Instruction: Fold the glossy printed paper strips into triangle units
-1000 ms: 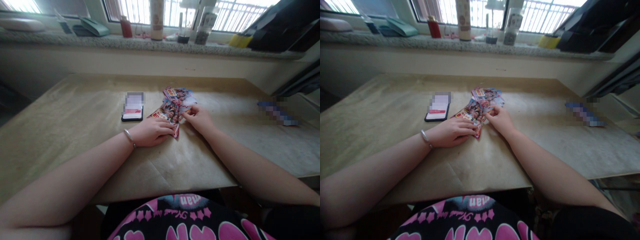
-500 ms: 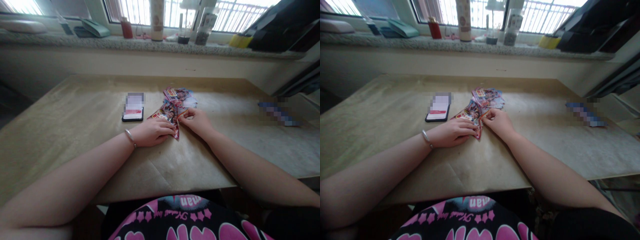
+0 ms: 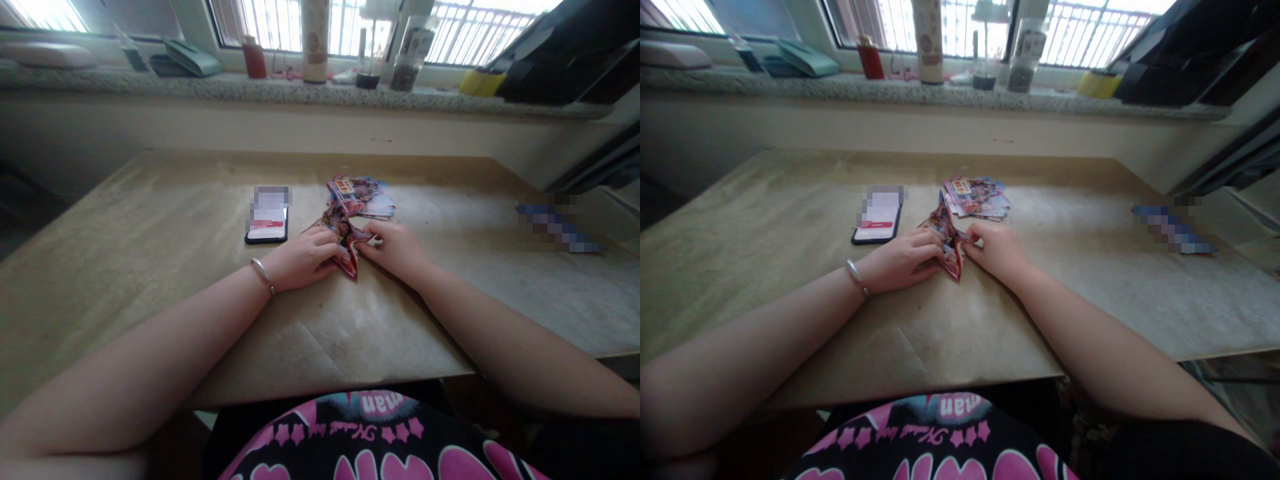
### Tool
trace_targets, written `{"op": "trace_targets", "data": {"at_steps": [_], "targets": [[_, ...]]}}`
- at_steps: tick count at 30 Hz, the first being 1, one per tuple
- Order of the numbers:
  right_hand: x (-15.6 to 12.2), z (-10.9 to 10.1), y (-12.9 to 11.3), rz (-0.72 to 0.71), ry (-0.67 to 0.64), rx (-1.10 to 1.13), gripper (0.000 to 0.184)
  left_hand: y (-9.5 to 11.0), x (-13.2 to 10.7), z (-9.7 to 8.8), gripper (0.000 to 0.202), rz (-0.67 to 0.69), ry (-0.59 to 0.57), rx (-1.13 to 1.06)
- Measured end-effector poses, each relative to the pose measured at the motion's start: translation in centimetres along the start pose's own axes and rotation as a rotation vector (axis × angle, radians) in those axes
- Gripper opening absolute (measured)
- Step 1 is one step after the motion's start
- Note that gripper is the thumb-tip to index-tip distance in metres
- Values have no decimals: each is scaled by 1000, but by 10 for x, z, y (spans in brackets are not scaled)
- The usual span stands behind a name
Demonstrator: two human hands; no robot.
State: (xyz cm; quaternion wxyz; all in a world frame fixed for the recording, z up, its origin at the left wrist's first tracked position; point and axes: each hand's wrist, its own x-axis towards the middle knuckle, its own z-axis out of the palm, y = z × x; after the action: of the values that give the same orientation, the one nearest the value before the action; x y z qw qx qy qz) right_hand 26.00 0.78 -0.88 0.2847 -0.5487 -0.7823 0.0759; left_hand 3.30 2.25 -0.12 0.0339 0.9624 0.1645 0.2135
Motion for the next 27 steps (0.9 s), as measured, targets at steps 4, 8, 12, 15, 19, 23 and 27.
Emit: {"op": "trace_targets", "data": {"at_steps": [4, 8, 12, 15, 19, 23, 27], "targets": [[-1, -1, -3, -55, -14, -40, 9, 1, -2, 2, 27, -14, 183, 34], [-2, -1, -5, -53, -31, -21, 10, -1, -4, 3, 72, 55, 223, 41], [-3, -1, -8, -88, -59, 23, 10, -4, -3, 2, 90, 44, 185, 97], [-3, -1, -8, -95, -73, 36, 10, -5, -3, 2, 94, 11, 168, 137], [-2, 0, -6, -85, -65, 114, 12, -6, -4, 3, 99, -18, 161, 183], [-1, 3, -4, -61, -27, 291, 13, -4, -3, 2, 97, -84, 137, 217], [-1, 5, -2, -17, -7, 437, 11, -3, -2, 2, 88, -134, 143, 228]]}}
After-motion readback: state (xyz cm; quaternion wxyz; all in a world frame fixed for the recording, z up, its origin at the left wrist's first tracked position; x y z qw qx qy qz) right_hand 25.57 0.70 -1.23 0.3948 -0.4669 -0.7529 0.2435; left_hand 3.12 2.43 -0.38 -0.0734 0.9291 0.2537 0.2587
